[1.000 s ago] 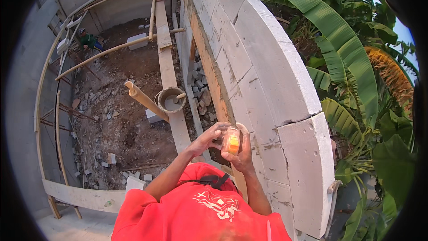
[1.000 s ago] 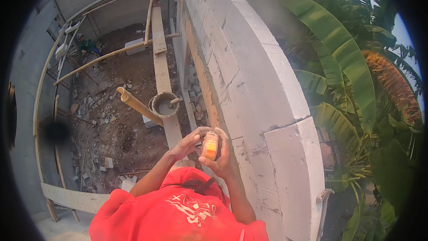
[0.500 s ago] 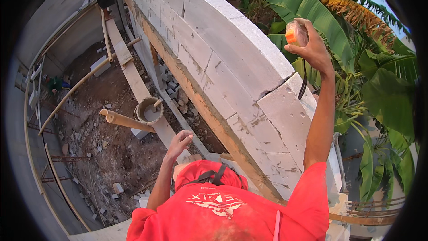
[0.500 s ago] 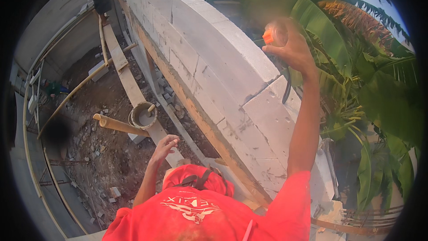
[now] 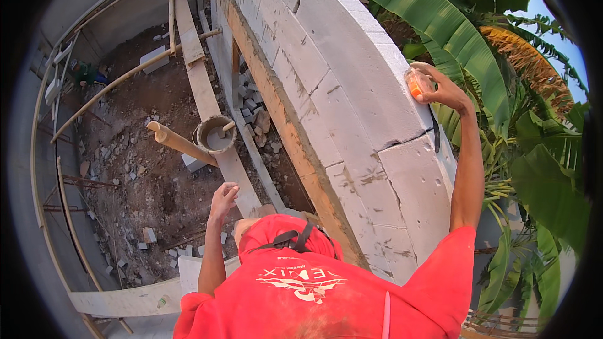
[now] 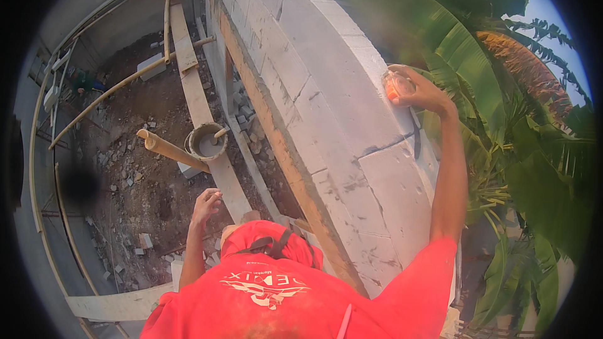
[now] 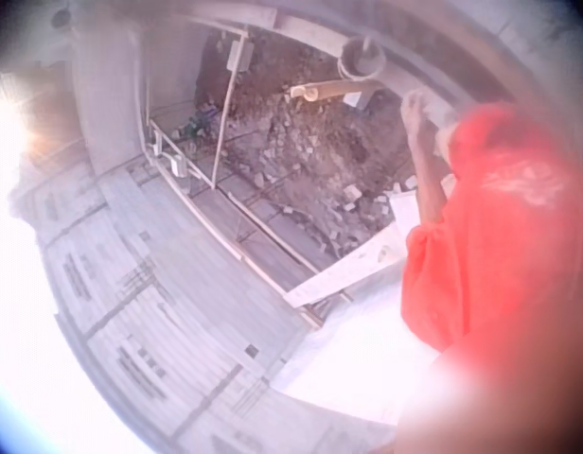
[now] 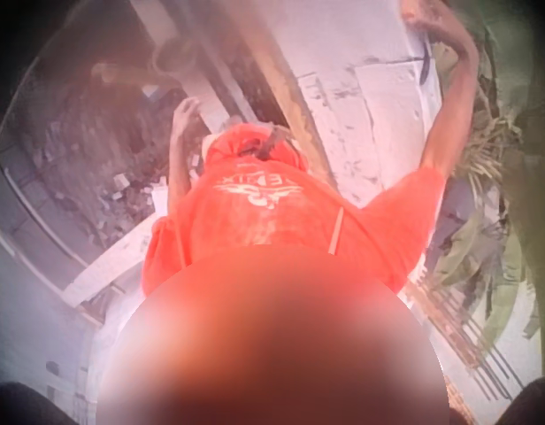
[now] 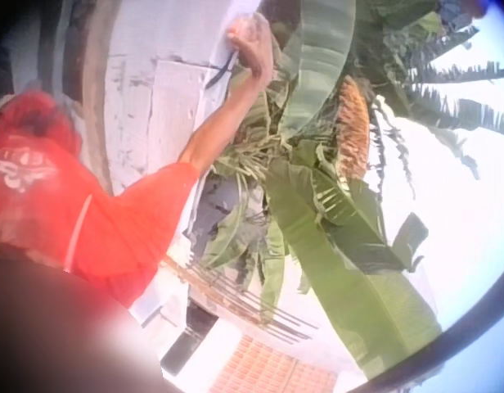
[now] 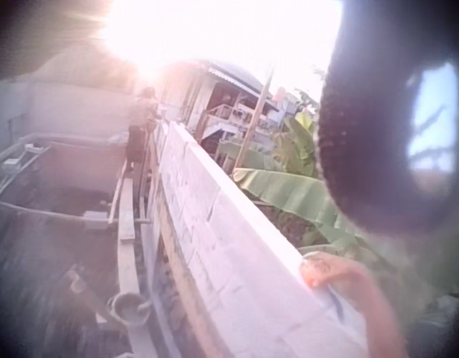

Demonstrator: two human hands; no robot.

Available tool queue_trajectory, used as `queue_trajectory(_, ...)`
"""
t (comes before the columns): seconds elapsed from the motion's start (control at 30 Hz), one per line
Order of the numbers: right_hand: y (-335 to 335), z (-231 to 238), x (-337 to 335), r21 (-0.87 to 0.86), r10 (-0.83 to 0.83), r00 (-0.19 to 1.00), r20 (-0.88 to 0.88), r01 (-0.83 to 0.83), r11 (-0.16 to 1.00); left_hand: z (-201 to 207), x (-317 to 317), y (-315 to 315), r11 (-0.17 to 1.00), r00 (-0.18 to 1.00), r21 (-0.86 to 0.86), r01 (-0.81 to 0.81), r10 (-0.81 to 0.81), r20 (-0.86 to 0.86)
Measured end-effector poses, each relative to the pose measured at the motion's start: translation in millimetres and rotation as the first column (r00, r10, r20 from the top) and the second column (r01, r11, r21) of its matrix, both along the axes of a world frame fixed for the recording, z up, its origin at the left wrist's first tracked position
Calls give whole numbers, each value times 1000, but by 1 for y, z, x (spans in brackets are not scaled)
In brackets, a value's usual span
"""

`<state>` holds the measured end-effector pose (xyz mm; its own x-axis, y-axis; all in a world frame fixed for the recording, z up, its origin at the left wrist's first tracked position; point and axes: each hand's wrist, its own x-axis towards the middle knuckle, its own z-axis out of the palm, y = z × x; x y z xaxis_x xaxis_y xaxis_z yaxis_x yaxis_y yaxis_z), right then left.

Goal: The person measures and cuts a white block using a tape measure and hand saw. They then apply mortar to the block and place it on a curved wall, adjusting its position to fit.

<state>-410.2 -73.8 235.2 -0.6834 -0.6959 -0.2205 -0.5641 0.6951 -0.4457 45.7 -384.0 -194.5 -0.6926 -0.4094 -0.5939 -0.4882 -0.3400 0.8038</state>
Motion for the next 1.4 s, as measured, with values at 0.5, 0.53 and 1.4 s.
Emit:
queue_trajectory(0.5,-22,12,93,-392,-134,838,-529,-101,915,-134,131,29,856,834,174,-487,397,384)
queue_trajectory(0.53,-24,9,93,-337,-133,795,-591,-94,937,-145,149,39,813,791,200,-547,424,441)
queue_trajectory(1.4,-154,-58,94,-626,-269,839,-472,-105,773,-38,27,-224,567,670,-531,-630,742,-4)
